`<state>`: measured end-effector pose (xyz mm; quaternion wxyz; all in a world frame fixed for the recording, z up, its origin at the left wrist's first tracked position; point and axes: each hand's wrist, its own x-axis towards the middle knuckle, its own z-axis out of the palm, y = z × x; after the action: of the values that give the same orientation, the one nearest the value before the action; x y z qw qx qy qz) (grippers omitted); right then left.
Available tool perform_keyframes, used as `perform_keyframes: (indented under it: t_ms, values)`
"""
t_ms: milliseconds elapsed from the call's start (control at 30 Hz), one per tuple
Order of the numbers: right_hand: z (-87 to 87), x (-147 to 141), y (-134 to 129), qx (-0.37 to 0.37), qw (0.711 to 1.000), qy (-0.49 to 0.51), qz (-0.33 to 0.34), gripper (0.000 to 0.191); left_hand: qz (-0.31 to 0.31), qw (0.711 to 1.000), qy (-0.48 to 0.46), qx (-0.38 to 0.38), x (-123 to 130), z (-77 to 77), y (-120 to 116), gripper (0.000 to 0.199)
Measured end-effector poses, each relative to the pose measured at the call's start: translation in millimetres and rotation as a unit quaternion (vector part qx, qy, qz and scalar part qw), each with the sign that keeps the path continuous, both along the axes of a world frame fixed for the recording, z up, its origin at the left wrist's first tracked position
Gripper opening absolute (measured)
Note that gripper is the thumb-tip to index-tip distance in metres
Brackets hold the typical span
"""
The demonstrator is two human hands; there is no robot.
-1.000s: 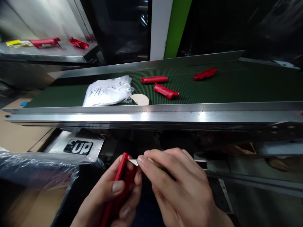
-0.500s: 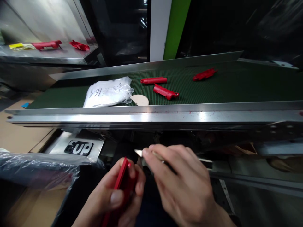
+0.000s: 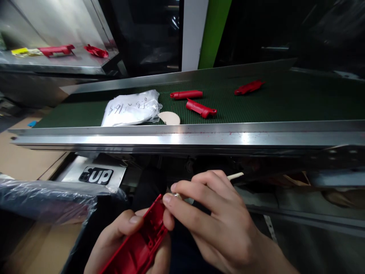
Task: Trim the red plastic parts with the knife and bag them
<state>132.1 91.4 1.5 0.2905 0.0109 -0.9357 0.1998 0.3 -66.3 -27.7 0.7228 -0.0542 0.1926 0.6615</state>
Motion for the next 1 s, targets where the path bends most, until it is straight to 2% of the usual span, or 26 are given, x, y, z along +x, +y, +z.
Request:
perform_keyframes:
  t_ms: [333,433,567,667,767,833,867,933,1000]
  values:
    - [-4.2,4,5,0.013,1.0,-0.014,0.018,0.048,-0.001,0.998,0.01,-0.063,-2,8.1,-5,0.021]
    - [-4.4,5,5,0.012,0.999,-0.011,0.03,0.048,-0.016,0.999,0.026,-0.032,-2,8.1,-3,0.022]
    - [-5.2,7,4,0.014,1.0,-0.007,0.025,0.047,-0.066,0.995,0.038,0.06,-2,2.9,1,0.036]
    - [-3.4,9,6,0.047,0.999,-0.011,0.024,0.048,-0.082,0.993,0.035,0.073,0,-5.7,1,0.04]
    - [3.2,9,10,0.043,0.998,0.044,-0.032,0.043,-0.099,0.992,0.044,0.064,4,-15.9,-2,0.039]
    - [7.6,8,10,0.011,0.993,0.086,-0.084,0.04,-0.103,0.99,0.048,0.088,6,-20.9,-4,0.039]
    - [8.9,8,8,-0.005,0.992,0.087,-0.093,0.039,-0.096,0.988,0.044,0.11,6,-21.6,-4,0.04]
    - [8.6,8,-1,-0.028,0.996,0.062,-0.066,0.04,-0.055,0.99,0.043,0.121,3,-17.8,0,0.04]
    - [5.3,7,-16,-0.049,0.998,0.033,-0.035,0.039,0.023,0.996,0.069,0.06,-4,-7.2,8,0.037]
